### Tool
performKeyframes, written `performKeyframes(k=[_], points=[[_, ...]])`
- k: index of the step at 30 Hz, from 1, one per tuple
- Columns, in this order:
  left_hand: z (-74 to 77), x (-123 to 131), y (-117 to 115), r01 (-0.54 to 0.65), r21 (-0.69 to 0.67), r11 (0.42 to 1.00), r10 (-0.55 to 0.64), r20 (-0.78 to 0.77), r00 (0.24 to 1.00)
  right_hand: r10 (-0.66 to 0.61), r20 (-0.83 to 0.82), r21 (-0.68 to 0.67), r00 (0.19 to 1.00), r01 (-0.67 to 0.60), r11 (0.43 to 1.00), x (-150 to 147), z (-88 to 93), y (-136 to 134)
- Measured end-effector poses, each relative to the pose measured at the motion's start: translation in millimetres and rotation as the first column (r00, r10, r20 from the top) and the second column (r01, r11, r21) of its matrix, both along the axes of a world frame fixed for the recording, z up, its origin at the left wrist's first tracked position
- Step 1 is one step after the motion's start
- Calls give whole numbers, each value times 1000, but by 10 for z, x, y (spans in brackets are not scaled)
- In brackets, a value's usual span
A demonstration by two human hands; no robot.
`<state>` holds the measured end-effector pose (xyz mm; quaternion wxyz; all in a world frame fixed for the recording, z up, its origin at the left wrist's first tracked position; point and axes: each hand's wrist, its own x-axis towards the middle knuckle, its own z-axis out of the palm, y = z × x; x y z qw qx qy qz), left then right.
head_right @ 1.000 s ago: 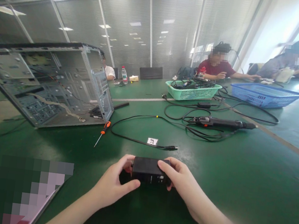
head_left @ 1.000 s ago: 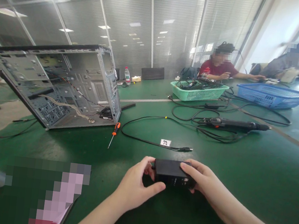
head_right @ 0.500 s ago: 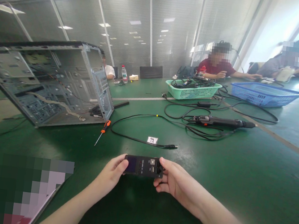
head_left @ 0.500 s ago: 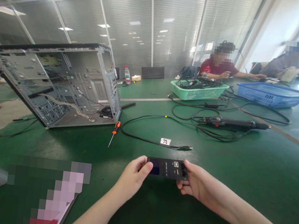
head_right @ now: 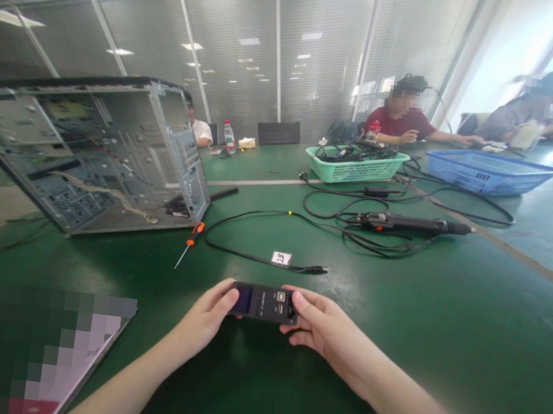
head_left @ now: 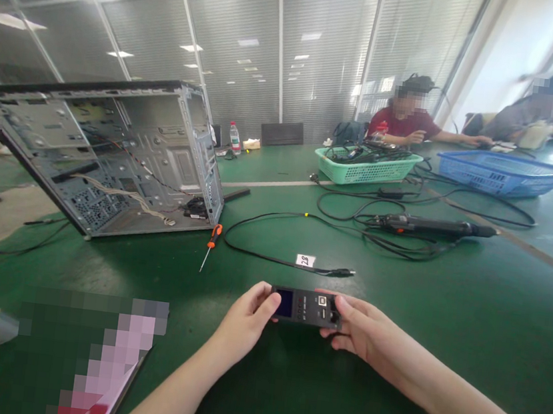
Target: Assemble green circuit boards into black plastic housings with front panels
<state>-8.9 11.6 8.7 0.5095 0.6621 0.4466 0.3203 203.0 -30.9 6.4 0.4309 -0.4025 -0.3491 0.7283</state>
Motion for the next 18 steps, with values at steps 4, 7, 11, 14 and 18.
performKeyframes(k=[4, 7, 11, 14, 18], points=[[37, -3, -42, 38, 29, 999, -38, 16, 999, -65, 212, 241, 975, 12, 970, 40, -32, 51], [22, -20, -41, 38, 49, 998, -37, -19, 999, -34, 339, 404, 940, -113, 908, 59, 11, 41], [-81, -22, -1, -12, 61, 998, 12, 0, 1000, -8, 524, 448, 852, -267, 853, 45, 96, -25], [-135, -10, -10, -30, 117, 993, 36, -52, 998, -131, 639, 543, 758, -324, 775, 29, 96, -63], [-106, 7, -75, 19, 219, 975, 18, -167, 986, -345, 765, 612, 543, -450, 650, 20, 43, -77]])
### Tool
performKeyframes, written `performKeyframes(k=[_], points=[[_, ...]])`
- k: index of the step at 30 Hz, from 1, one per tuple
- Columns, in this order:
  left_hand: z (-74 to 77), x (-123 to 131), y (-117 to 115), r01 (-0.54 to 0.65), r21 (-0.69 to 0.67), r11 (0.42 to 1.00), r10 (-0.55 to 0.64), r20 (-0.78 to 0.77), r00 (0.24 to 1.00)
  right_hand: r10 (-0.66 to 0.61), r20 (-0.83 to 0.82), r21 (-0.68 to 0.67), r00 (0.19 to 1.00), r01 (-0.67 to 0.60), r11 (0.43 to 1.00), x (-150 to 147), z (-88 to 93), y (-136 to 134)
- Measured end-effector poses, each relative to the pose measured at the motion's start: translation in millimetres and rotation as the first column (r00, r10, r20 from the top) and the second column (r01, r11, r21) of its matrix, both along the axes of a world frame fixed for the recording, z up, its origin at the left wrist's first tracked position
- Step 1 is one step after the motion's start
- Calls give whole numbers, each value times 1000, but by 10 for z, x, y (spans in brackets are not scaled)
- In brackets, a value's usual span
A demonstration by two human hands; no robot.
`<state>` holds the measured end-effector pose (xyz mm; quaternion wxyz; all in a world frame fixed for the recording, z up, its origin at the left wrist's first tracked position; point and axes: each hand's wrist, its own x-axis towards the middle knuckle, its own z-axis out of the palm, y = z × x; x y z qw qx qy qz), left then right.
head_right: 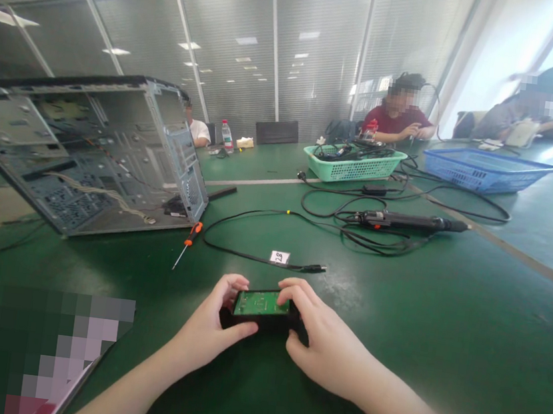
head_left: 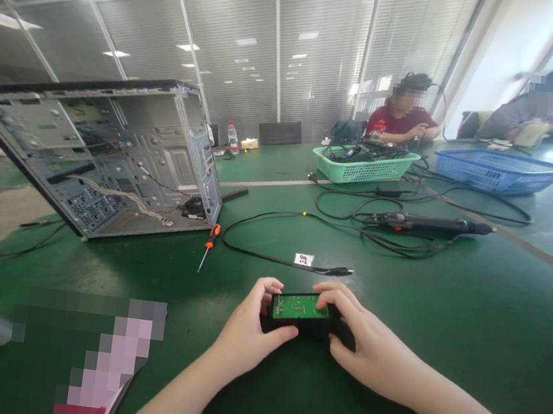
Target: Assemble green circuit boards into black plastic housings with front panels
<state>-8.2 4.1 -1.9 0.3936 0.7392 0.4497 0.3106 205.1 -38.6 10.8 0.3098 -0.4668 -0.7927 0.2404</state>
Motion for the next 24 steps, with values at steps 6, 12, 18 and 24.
performKeyframes(k=[6, 12, 18, 24], points=[[80, 15, -15, 90, 103, 991, -76, -129, 989, 1, 132, 74, 991, -10, 997, -7, -10, -2], [43, 5, 10, 41, 176, 984, 15, -307, 952, -58, 160, 130, 985, 37, 991, 4, -28, 23], [30, -3, 18, 73, 220, 973, 18, -386, 922, -68, 263, 212, 962, 11, 977, -116, 41, 97], [36, -6, 30, 102, 219, 970, -9, -390, 921, -45, 236, -24, 971, 52, 998, -419, 257, 228]])
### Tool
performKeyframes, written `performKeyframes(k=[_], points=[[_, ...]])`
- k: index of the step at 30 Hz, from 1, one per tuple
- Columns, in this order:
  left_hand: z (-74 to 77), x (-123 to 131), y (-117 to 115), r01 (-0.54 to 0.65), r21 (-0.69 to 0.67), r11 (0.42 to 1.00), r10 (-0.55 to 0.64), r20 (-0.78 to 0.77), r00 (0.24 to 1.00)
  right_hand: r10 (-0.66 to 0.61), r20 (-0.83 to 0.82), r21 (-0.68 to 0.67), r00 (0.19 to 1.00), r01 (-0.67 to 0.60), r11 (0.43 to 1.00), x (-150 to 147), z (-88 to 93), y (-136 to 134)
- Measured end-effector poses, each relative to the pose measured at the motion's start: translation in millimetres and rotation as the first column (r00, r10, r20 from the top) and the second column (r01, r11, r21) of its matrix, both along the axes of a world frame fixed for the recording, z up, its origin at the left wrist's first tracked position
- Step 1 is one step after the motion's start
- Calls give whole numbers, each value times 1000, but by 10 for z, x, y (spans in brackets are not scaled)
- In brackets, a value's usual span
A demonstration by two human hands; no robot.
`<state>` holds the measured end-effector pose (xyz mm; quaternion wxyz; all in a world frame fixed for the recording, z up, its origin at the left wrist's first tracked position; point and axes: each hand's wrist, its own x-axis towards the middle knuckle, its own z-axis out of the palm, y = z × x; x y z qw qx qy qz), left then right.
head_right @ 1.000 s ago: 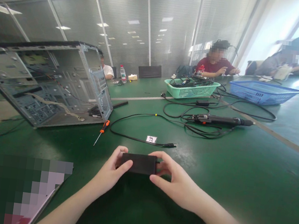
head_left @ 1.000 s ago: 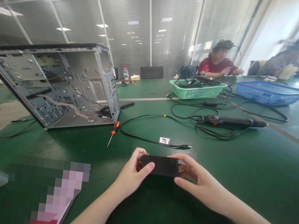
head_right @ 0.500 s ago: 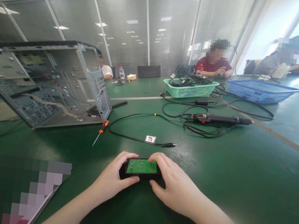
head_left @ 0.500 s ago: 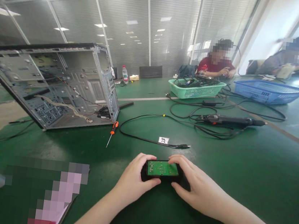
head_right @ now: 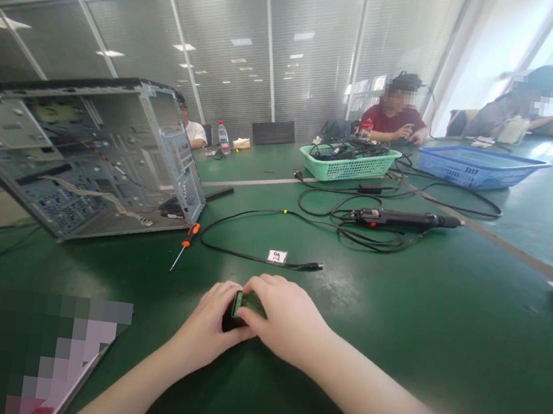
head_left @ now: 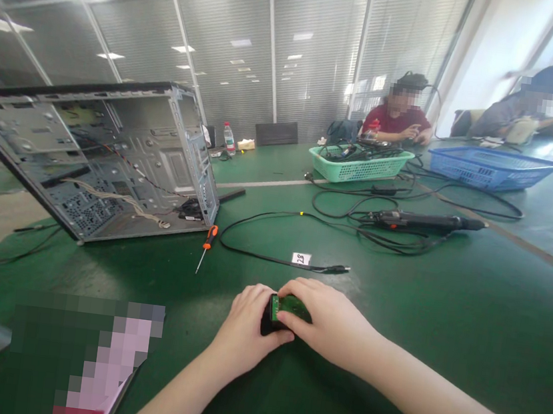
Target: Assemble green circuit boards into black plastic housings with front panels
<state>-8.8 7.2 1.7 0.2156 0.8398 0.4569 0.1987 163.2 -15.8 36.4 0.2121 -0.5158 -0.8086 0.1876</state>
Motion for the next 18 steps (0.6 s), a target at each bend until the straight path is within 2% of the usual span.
performKeyframes(k=[2, 4, 11, 15, 18], points=[[0, -4, 1, 2, -11, 1000, -2, 13, 1000, -31, -15, -66, 999, 30, 997, -49, 37, 47], [0, -8, 1, 2, -22, 1000, -1, 19, 1000, -12, -18, -78, 1000, 10, 997, -62, 49, 78], [-15, -19, -1, 2, -7, 1000, -2, 37, 999, 55, 25, 4, 998, -55, 998, -45, 43, 77], [-23, -16, 4, -17, -12, 1000, 17, 26, 1000, 1, 29, -26, 1000, 0, 1000, -44, 187, 37], [-22, -8, 7, -31, -12, 999, 31, 10, 999, -39, -13, 13, 999, 39, 999, -22, 363, 19]])
